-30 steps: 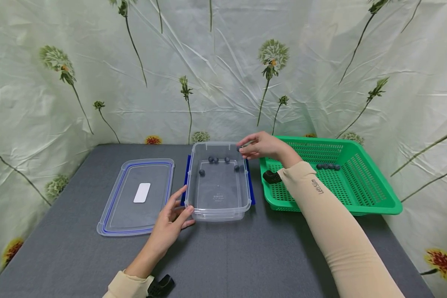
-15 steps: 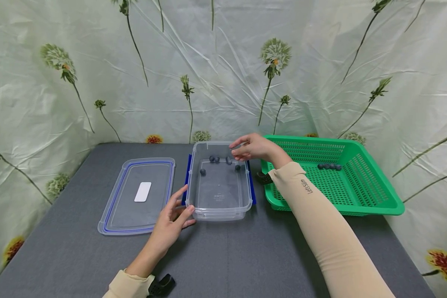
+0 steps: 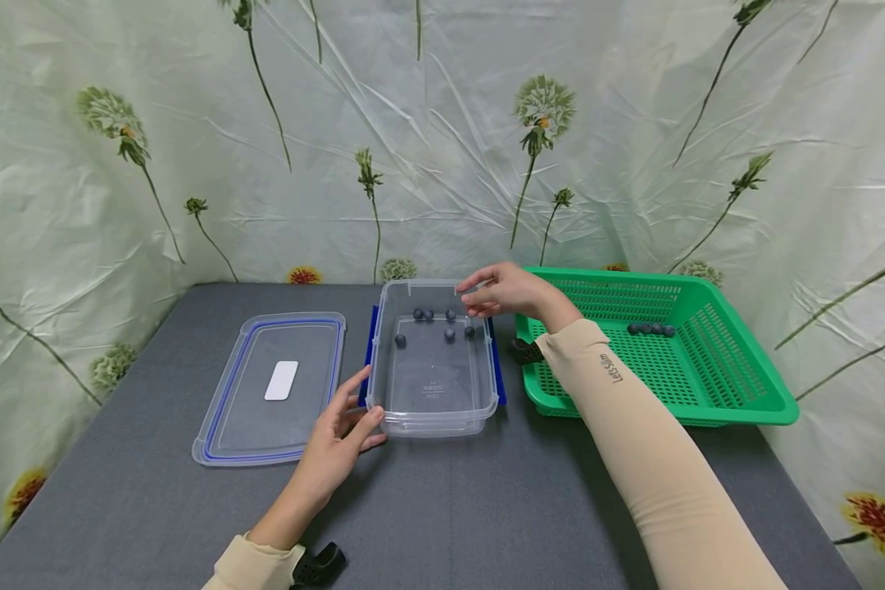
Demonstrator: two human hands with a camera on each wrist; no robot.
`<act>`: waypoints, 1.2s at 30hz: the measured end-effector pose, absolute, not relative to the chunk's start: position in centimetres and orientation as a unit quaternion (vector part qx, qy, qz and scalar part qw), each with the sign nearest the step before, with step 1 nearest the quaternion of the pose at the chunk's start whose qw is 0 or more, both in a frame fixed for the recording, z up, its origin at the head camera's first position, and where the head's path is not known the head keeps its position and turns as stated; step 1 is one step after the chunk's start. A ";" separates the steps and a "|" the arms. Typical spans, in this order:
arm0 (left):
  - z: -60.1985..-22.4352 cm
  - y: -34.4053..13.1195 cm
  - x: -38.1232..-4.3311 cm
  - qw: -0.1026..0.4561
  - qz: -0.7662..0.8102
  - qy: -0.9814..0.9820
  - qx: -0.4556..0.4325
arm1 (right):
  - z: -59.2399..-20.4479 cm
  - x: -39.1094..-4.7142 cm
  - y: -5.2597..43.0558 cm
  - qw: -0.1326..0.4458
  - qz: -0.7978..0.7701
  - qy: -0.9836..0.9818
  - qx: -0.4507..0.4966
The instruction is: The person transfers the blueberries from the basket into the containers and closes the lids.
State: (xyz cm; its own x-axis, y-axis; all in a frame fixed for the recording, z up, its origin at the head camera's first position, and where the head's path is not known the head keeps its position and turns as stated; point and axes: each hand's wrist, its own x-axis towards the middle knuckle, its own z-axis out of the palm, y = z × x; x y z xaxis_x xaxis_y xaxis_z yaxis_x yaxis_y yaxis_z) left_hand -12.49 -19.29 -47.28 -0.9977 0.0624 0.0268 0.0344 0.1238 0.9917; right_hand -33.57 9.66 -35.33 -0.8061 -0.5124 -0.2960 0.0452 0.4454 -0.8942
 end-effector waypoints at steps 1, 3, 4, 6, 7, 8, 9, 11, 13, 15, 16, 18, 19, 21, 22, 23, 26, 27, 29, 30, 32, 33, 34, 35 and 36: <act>-47.3 -19.3 -12.5 0.011 0.661 0.750 0.031 | -35.3 -33.6 9.8 0.276 -0.507 0.803 -0.147; -47.3 -19.3 -12.5 0.013 0.659 0.751 0.030 | -35.2 -33.5 9.9 0.276 -0.511 0.801 -0.147; -47.3 -19.3 -12.5 0.013 0.659 0.752 0.030 | -35.1 -33.5 10.0 0.276 -0.512 0.800 -0.148; -47.3 -19.3 -12.4 0.014 0.658 0.752 0.029 | -35.0 -33.5 10.1 0.275 -0.514 0.799 -0.148; -47.3 -19.3 -12.5 0.015 0.658 0.752 0.029 | -35.0 -33.4 10.2 0.274 -0.514 0.799 -0.147; -47.2 -19.3 -12.5 0.015 0.658 0.753 0.029 | -35.0 -33.4 10.3 0.272 -0.515 0.800 -0.146; -47.2 -19.3 -12.5 0.015 0.658 0.752 0.029 | -35.0 -33.4 10.4 0.269 -0.513 0.802 -0.146; -47.2 -19.3 -12.5 0.015 0.658 0.752 0.028 | -35.0 -33.4 10.6 0.266 -0.513 0.803 -0.144; -47.3 -19.3 -12.5 0.015 0.659 0.752 0.028 | -35.0 -33.4 10.8 0.264 -0.514 0.804 -0.142; -47.3 -19.3 -12.5 0.014 0.659 0.752 0.028 | -34.9 -33.5 11.1 0.264 -0.515 0.804 -0.140; -47.2 -19.3 -12.5 0.014 0.658 0.752 0.027 | -34.9 -33.5 11.2 0.264 -0.515 0.803 -0.141; -47.2 -19.3 -12.4 0.014 0.657 0.753 0.026 | -34.8 -33.5 11.4 0.264 -0.515 0.804 -0.139; -47.2 -19.3 -12.4 0.014 0.657 0.754 0.026 | -34.7 -33.5 11.5 0.264 -0.515 0.804 -0.138; -47.2 -19.3 -12.4 0.013 0.655 0.755 0.025 | -34.7 -33.6 11.7 0.263 -0.516 0.804 -0.133; -47.2 -19.3 -12.4 0.014 0.655 0.755 0.025 | -34.6 -33.6 11.8 0.264 -0.517 0.804 -0.131; -47.2 -19.3 -12.4 0.014 0.654 0.756 0.025 | -34.5 -33.6 12.0 0.264 -0.517 0.804 -0.130; -47.2 -19.3 -12.4 0.015 0.653 0.757 0.025 | -34.4 -33.6 12.4 0.264 -0.519 0.803 -0.124; -47.2 -19.3 -12.4 0.016 0.653 0.757 0.025 | -34.3 -33.6 12.6 0.264 -0.522 0.802 -0.124; -47.2 -19.3 -12.4 0.016 0.653 0.757 0.025 | -34.3 -33.6 13.0 0.263 -0.525 0.800 -0.121; -47.2 -19.3 -12.4 0.015 0.654 0.756 0.026 | -34.3 -33.7 13.2 0.262 -0.528 0.799 -0.118; -47.2 -19.3 -12.4 0.014 0.655 0.755 0.027 | -34.3 -33.8 13.7 0.260 -0.534 0.797 -0.111; -47.2 -19.3 -12.4 0.013 0.655 0.755 0.028 | -34.3 -33.8 14.0 0.257 -0.533 0.798 -0.110; -47.2 -19.3 -12.4 0.013 0.655 0.755 0.028 | -34.3 -33.9 14.2 0.256 -0.533 0.799 -0.106; -47.2 -19.3 -12.4 0.012 0.655 0.755 0.029 | -34.3 -33.9 14.5 0.254 -0.532 0.801 -0.105; -47.2 -19.3 -12.4 0.012 0.655 0.755 0.029 | -34.3 -33.9 14.8 0.252 -0.531 0.803 -0.102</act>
State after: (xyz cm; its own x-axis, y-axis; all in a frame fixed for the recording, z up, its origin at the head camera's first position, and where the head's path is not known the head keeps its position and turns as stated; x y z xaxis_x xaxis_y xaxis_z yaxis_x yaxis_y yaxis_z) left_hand -12.39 -19.30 -47.21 -0.9980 0.0597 0.0203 0.0285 0.1392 0.9899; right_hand -33.87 14.79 -34.28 -0.8522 -0.4307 -0.2970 0.1046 0.4160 -0.9033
